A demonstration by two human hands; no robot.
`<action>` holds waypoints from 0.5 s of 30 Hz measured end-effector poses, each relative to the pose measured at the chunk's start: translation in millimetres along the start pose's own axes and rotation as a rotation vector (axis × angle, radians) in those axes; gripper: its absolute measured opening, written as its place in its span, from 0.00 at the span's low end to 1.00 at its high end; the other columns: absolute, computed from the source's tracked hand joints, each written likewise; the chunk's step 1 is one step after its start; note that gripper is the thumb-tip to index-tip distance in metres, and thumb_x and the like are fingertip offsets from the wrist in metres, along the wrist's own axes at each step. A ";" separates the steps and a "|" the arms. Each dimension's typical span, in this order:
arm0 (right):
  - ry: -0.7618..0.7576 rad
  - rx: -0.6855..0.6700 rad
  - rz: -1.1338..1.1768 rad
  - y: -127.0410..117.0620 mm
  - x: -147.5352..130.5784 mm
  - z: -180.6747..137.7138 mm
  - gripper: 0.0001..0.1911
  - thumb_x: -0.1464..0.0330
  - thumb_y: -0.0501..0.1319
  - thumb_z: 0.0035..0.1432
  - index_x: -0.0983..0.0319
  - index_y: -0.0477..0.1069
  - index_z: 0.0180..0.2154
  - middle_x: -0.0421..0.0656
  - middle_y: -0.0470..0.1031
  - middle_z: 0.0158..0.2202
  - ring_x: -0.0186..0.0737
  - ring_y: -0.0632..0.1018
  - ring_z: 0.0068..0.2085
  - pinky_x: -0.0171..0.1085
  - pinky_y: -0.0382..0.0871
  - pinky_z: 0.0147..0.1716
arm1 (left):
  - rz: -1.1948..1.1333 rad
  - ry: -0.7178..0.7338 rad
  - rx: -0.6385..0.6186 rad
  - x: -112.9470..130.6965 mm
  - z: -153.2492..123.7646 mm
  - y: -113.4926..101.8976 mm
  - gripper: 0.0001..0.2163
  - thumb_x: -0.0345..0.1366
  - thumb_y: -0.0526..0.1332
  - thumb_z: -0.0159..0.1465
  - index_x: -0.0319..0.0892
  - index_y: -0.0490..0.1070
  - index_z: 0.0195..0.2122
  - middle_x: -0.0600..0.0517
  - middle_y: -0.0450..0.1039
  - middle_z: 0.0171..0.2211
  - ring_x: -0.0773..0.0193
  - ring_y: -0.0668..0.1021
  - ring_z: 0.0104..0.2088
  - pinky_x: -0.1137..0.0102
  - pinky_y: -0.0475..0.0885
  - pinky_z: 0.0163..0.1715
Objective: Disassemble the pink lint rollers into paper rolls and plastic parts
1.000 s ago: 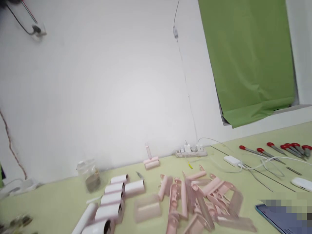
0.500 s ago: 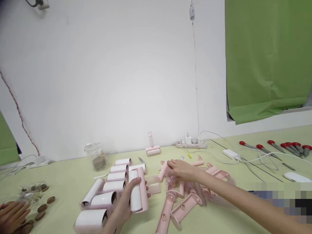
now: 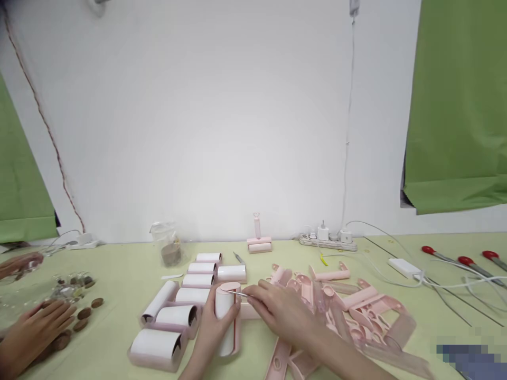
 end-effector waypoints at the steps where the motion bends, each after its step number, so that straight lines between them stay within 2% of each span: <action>1: 0.006 0.010 -0.035 3.4 -4.5 0.3 0.14 0.66 0.44 0.64 0.55 0.66 0.45 0.41 0.69 0.35 0.39 0.71 0.35 0.34 0.62 0.32 | 0.010 0.014 -0.011 1.8 -1.2 0.8 0.14 0.36 0.63 0.50 0.40 0.66 0.37 0.49 0.70 0.37 0.58 0.70 0.42 0.71 0.63 0.43; 4: 0.044 0.044 -0.055 7.1 -7.3 -1.6 0.15 0.66 0.44 0.64 0.54 0.68 0.43 0.40 0.69 0.30 0.38 0.71 0.30 0.33 0.60 0.27 | 0.034 -0.006 -0.010 -0.3 -5.1 2.5 0.16 0.37 0.62 0.51 0.41 0.63 0.41 0.49 0.69 0.41 0.59 0.70 0.43 0.72 0.62 0.44; 8: 0.041 0.044 0.032 4.1 -5.1 -8.4 0.15 0.67 0.45 0.63 0.53 0.69 0.42 0.39 0.69 0.29 0.37 0.72 0.31 0.31 0.59 0.27 | 0.177 -0.050 -0.035 -6.5 -10.9 7.7 0.17 0.39 0.59 0.54 0.43 0.59 0.44 0.49 0.71 0.40 0.60 0.73 0.38 0.70 0.64 0.40; 11: 0.027 0.068 -0.081 -3.3 -5.3 -12.4 0.15 0.67 0.46 0.63 0.51 0.68 0.44 0.40 0.68 0.28 0.36 0.71 0.28 0.30 0.57 0.24 | 0.253 -0.045 -0.080 -5.8 -12.5 12.1 0.15 0.40 0.58 0.55 0.42 0.60 0.42 0.49 0.72 0.37 0.60 0.74 0.35 0.70 0.66 0.38; 15: 0.036 0.105 -0.226 -8.0 -5.6 -13.8 0.15 0.67 0.46 0.63 0.51 0.68 0.44 0.40 0.66 0.28 0.36 0.69 0.26 0.30 0.57 0.21 | 0.235 -0.021 -0.053 -1.7 -10.5 9.7 0.14 0.40 0.57 0.55 0.41 0.62 0.41 0.49 0.71 0.37 0.59 0.74 0.36 0.69 0.67 0.37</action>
Point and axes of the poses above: each hand's wrist, its own z-axis towards the middle knuckle, its own y-axis out of the palm, x = y × z, the point moved 7 cm from there along z, towards the middle knuckle
